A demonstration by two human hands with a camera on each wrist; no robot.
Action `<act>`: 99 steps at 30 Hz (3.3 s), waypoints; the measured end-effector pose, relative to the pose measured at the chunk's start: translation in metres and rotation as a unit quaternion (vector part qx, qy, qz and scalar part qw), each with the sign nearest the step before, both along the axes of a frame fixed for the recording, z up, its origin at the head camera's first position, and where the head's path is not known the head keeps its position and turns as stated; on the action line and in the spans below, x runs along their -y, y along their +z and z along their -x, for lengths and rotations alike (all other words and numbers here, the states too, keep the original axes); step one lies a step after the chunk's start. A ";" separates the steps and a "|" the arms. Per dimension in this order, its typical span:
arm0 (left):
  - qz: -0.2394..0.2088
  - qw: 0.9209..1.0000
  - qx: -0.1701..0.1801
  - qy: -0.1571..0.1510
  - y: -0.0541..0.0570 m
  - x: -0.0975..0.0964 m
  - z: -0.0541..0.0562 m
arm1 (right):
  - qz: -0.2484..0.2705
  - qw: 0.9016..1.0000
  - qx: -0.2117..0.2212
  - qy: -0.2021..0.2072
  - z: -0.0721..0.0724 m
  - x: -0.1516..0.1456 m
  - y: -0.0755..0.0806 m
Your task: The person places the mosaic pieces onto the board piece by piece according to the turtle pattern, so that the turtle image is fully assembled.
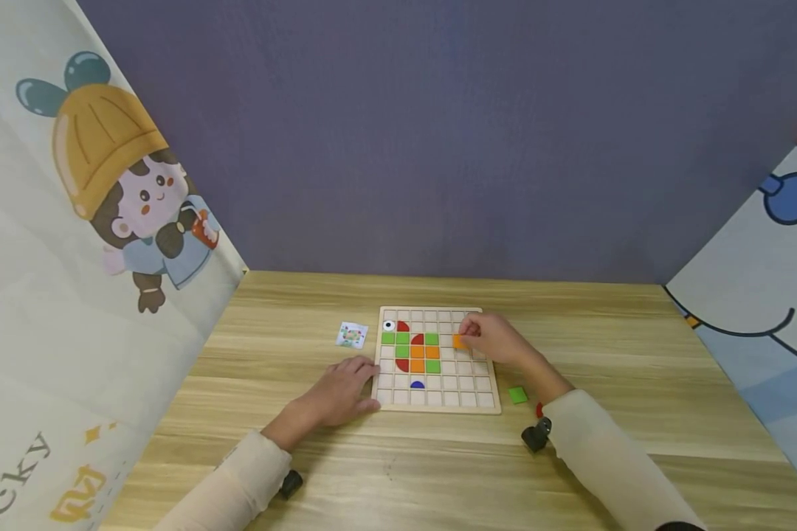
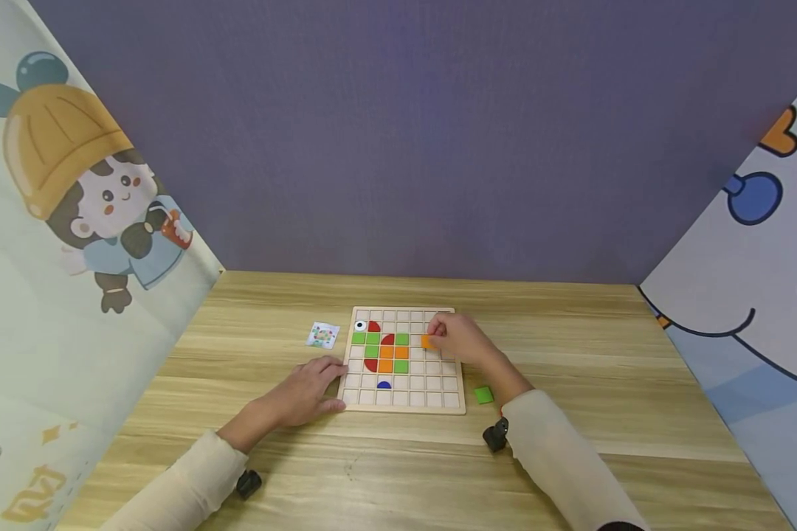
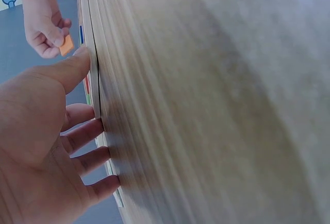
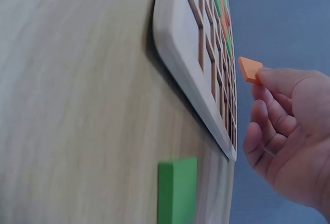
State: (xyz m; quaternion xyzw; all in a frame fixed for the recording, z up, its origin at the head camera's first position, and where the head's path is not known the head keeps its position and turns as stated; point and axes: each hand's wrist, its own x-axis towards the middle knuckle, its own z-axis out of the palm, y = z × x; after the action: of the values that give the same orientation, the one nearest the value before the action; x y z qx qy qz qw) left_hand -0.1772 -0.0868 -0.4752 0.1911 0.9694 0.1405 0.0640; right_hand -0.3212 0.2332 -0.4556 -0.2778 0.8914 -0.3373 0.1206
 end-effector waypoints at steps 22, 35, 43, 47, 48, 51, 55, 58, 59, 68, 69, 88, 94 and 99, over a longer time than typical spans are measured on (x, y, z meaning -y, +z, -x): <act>0.005 0.999 -0.010 -0.032 -0.001 0.027 -0.017 | -0.016 0.999 0.012 -0.034 -0.026 0.040 -0.012; 0.007 1.000 -0.005 -0.024 -0.001 0.028 -0.018 | -0.013 1.000 0.012 -0.025 -0.025 0.040 -0.016; 0.013 1.000 -0.009 -0.022 -0.004 0.025 -0.015 | -0.009 1.000 0.012 -0.026 -0.018 0.030 -0.019; 0.014 1.000 -0.008 -0.022 -0.003 0.024 -0.014 | -0.008 1.000 0.007 -0.023 -0.022 0.020 -0.015; 0.013 1.000 -0.006 -0.021 -0.002 0.024 -0.014 | -0.009 1.000 0.003 -0.021 -0.023 0.017 -0.014; 0.010 1.000 -0.003 -0.021 -0.001 0.024 -0.015 | -0.014 1.000 -0.003 -0.019 -0.028 0.009 -0.011; 0.007 1.000 -0.003 -0.022 -0.002 0.024 -0.016 | -0.015 1.000 -0.010 -0.006 -0.035 0.000 -0.006; 0.008 1.000 -0.004 -0.022 -0.002 0.024 -0.016 | -0.015 1.000 -0.018 0.010 -0.041 -0.008 -0.002; 0.010 1.000 -0.005 -0.022 -0.003 0.024 -0.015 | -0.015 1.000 -0.020 0.013 -0.043 -0.011 -0.001; 0.012 1.000 -0.003 -0.020 -0.004 0.023 -0.014 | -0.022 0.999 -0.017 0.041 -0.053 -0.039 -0.001; 0.012 1.000 -0.005 -0.021 -0.005 0.023 -0.015 | -0.022 0.999 -0.018 0.044 -0.053 -0.042 -0.002; 0.003 1.000 -0.009 -0.024 -0.002 0.024 -0.016 | -0.021 0.997 0.042 0.054 -0.077 -0.077 -0.016; 0.005 1.000 -0.007 -0.022 -0.002 0.024 -0.016 | -0.034 0.996 0.071 0.050 -0.081 -0.080 -0.015; 0.006 1.000 -0.008 -0.024 -0.001 0.024 -0.017 | -0.051 0.995 0.065 0.055 -0.083 -0.080 -0.016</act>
State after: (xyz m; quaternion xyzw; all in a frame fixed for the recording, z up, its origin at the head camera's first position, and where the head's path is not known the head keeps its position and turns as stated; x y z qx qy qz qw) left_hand -0.1604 -0.1106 -0.4763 0.2148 0.9658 0.1320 0.0609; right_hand -0.2379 0.3130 -0.4713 -0.2979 0.8808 -0.3019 0.2106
